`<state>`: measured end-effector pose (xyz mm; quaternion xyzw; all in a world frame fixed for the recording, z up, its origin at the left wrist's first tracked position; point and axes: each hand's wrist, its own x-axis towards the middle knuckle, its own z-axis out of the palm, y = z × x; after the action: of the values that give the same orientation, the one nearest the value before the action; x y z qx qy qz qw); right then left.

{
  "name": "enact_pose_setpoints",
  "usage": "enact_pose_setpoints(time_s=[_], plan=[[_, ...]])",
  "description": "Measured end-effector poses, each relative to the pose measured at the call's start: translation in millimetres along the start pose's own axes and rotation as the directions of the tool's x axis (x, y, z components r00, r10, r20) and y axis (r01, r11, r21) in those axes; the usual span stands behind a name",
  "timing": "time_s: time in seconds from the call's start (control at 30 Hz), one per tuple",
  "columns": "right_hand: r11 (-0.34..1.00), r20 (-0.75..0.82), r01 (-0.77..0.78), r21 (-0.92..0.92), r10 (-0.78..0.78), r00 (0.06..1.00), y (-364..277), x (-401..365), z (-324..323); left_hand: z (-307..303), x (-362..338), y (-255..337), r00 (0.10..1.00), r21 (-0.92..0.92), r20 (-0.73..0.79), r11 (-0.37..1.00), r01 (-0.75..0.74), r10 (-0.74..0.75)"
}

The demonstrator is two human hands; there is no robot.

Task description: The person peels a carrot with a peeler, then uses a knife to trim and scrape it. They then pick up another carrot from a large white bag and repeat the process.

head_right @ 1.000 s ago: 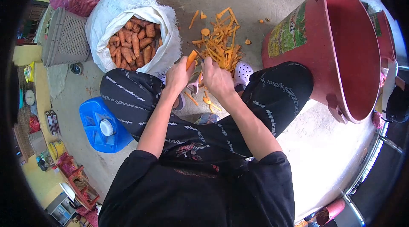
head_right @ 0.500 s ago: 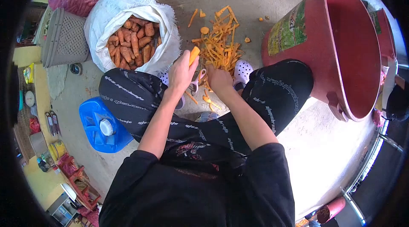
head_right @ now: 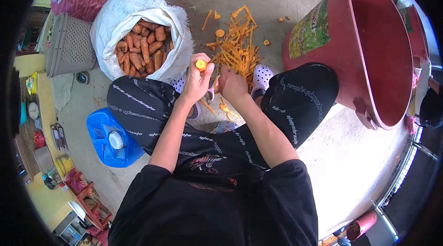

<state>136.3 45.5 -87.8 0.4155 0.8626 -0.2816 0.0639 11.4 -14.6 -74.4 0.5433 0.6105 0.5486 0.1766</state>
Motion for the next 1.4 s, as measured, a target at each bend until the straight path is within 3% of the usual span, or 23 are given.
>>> enact_pose_setpoints(time_s=[0.13,0.23,0.33,0.43,0.53,0.6,0.63,0.73,0.83,1.03,1.13,1.23,1.33,1.4], plan=[[0.995,-0.035,-0.046,0.088,0.049,0.998,-1,3,-4,1,1,1,1.0,0.002,0.005,1.0,-0.014,0.014],[0.949,-0.105,-0.071,0.308,0.108,0.989,0,9,-18,1,1,0,1.0,0.007,-0.001,1.0,-0.023,0.023],[0.806,-0.155,-0.01,0.592,0.127,0.98,-5,17,-32,1,0,-1,1.0,0.01,-0.015,1.0,-0.003,0.003],[0.683,-0.321,0.168,0.711,0.102,0.942,-9,17,-39,0,-2,-1,0.999,0.028,-0.017,0.999,0.034,-0.034],[0.296,-0.028,-0.006,0.955,0.109,0.994,-19,6,-64,1,-5,-1,0.993,-0.014,-0.006,0.992,0.121,-0.121],[0.068,0.061,-0.065,0.996,0.058,0.996,-24,3,-75,3,-7,-1,0.973,-0.087,0.018,0.969,0.23,-0.229],[-0.046,0.1,-0.099,0.994,0.022,0.995,-26,3,-79,2,-6,0,0.98,-0.036,0.008,0.979,0.201,-0.2],[0.239,0.043,-0.03,0.971,-0.048,0.998,-27,4,-83,0,-5,0,0.993,0.09,0.004,0.989,0.121,-0.122],[0.342,0.023,0.002,0.94,-0.07,0.997,-32,1,-84,0,-4,-1,0.997,0.121,0.027,0.99,0.068,-0.072],[0.326,0.085,-0.053,0.944,-0.085,0.993,-23,4,-77,2,-7,1,0.99,0.009,0.023,0.99,0.142,-0.142],[0.149,0.079,-0.069,0.986,-0.061,0.995,-23,5,-75,4,-7,-5,0.992,-0.02,0.011,0.992,0.126,-0.126],[0.299,0.129,-0.105,0.948,-0.062,0.99,-29,0,-87,2,-9,-7,0.99,0.004,0.019,0.99,0.139,-0.139],[0.42,-0.048,0.078,0.904,-0.081,0.996,-30,4,-73,1,-7,-5,0.996,0.087,0.035,0.993,0.083,-0.086],[0.411,0.032,-0.009,0.912,-0.051,0.998,-27,5,-69,-1,-5,-2,0.997,0.147,0.04,0.987,0.057,-0.063]])
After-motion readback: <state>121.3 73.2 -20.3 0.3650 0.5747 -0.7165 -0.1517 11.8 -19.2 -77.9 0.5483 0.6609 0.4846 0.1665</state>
